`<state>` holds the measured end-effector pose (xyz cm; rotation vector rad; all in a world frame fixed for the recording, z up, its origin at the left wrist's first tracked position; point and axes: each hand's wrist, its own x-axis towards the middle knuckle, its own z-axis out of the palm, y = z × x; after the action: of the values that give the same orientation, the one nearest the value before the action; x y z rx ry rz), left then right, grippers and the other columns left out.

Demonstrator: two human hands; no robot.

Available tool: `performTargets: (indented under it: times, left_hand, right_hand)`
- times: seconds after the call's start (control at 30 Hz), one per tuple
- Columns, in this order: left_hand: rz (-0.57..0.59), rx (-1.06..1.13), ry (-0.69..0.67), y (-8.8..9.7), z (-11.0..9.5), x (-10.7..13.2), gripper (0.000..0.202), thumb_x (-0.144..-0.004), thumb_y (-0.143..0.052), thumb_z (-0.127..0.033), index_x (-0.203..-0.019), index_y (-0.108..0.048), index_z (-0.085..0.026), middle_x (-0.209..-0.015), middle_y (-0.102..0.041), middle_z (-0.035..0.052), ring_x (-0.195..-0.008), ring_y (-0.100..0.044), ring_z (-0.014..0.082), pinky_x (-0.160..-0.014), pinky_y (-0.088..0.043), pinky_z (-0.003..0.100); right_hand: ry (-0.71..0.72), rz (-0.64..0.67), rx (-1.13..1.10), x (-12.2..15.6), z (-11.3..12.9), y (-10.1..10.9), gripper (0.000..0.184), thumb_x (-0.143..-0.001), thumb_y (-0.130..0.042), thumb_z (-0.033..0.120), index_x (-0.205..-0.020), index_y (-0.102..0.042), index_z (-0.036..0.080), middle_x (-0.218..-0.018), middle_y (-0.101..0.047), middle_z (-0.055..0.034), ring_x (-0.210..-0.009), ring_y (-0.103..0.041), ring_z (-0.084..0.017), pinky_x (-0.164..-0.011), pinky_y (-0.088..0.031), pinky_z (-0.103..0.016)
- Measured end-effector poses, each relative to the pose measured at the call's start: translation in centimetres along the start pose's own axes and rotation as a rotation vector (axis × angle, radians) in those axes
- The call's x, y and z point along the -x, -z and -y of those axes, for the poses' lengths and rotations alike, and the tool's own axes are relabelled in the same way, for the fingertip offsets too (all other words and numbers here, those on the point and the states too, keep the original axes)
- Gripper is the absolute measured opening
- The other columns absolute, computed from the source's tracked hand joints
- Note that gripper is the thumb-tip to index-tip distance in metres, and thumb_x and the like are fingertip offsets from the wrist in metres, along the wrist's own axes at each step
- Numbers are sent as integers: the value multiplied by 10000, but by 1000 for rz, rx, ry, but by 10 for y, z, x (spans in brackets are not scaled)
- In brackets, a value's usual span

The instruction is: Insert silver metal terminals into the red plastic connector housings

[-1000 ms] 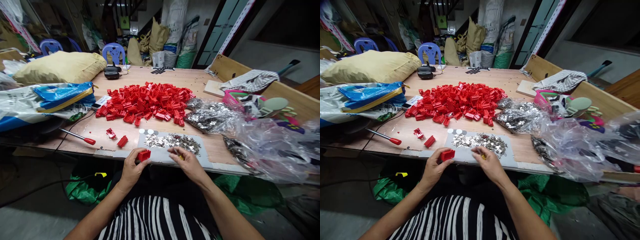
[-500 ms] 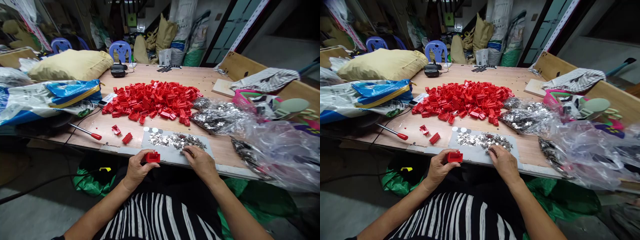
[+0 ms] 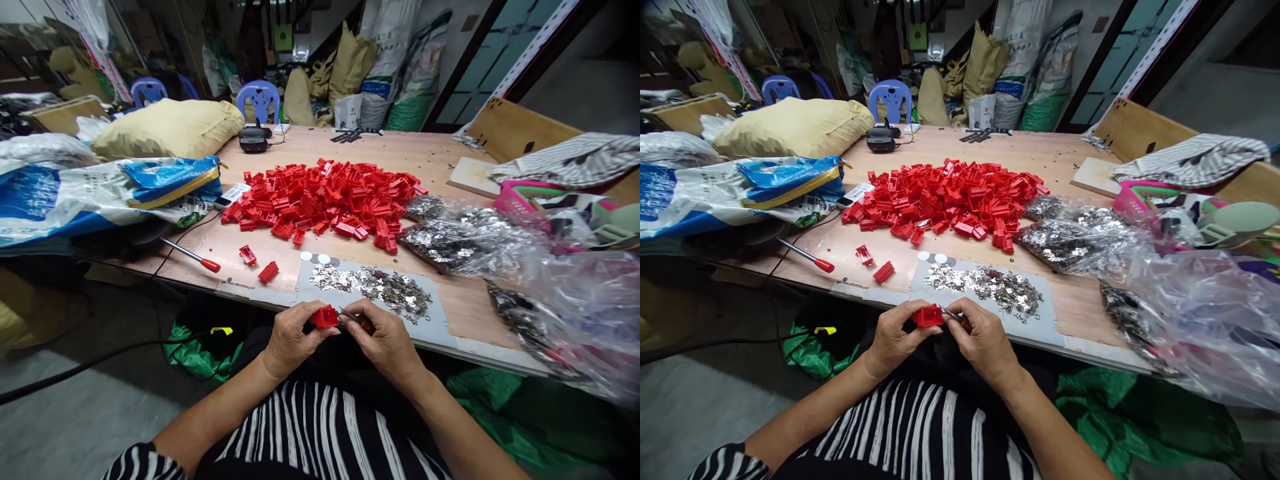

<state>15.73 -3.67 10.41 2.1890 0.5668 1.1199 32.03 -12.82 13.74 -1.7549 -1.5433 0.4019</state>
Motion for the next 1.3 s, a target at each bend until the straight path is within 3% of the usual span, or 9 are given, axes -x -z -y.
performTargets:
  times: [0.17,0.43,0.6,0.83,0.97,1.1,1.3]
  left_hand:
    - [-8,-87,-66,1,-2,-1,309,-771,-715,-327,-1034,-629,-190,-906,-737,53,-806,-684,177,-753,-520,292]
    - [-26,-132,-87,0,-2,2,278,-779,-705,-324,-1023,-629,-214,-900,-750,35,-781,-692,175,-916,-462,383]
    - [-29,-126,-72,-1,-3,3,281,-786,-694,-333,-1037,-630,-223,-904,-751,37,-781,-696,179,-935,-460,392]
    - [-62,-110,-16,-2,-3,4,266,-788,-693,-361,-1010,-635,-225,-902,-751,37,-789,-693,179,-940,-456,399]
    - [-95,-101,-13,-3,-3,5,295,-761,-718,-383,-996,-636,-224,-886,-752,29,-785,-694,179,-935,-457,401]
    - [-90,-84,-15,-2,-6,3,288,-758,-727,-351,-1001,-633,-229,-886,-752,14,-776,-695,166,-974,-435,413]
    - [-40,-10,-14,-2,-6,4,248,-794,-687,-357,-1002,-640,-230,-863,-748,16,-776,-700,164,-1065,-375,461]
  right_hand:
    - [61,64,26,-1,2,-4,83,-855,-533,167,-862,-590,227,-747,-633,-14,-614,-561,-149,-606,-431,-267]
    - [73,98,-31,-1,2,-2,106,-888,-515,189,-908,-613,224,-783,-645,-32,-667,-586,-168,-636,-444,-285]
    - [87,75,-26,0,1,-5,100,-896,-508,211,-885,-606,224,-766,-629,-41,-685,-586,-180,-650,-452,-304]
    - [21,170,-179,0,2,0,190,-933,-483,305,-959,-652,221,-868,-656,-72,-794,-596,-203,-715,-471,-329]
    - [-94,111,-239,-2,-6,7,229,-917,-510,362,-1047,-633,218,-953,-661,-48,-808,-587,-182,-724,-456,-299]
    - [-154,112,-225,-3,-10,5,187,-892,-545,391,-930,-596,216,-823,-614,-4,-686,-514,-144,-641,-408,-265]
    - [-191,173,-385,-6,-7,-5,211,-853,-597,403,-824,-515,210,-764,-526,17,-704,-473,-133,-661,-399,-255]
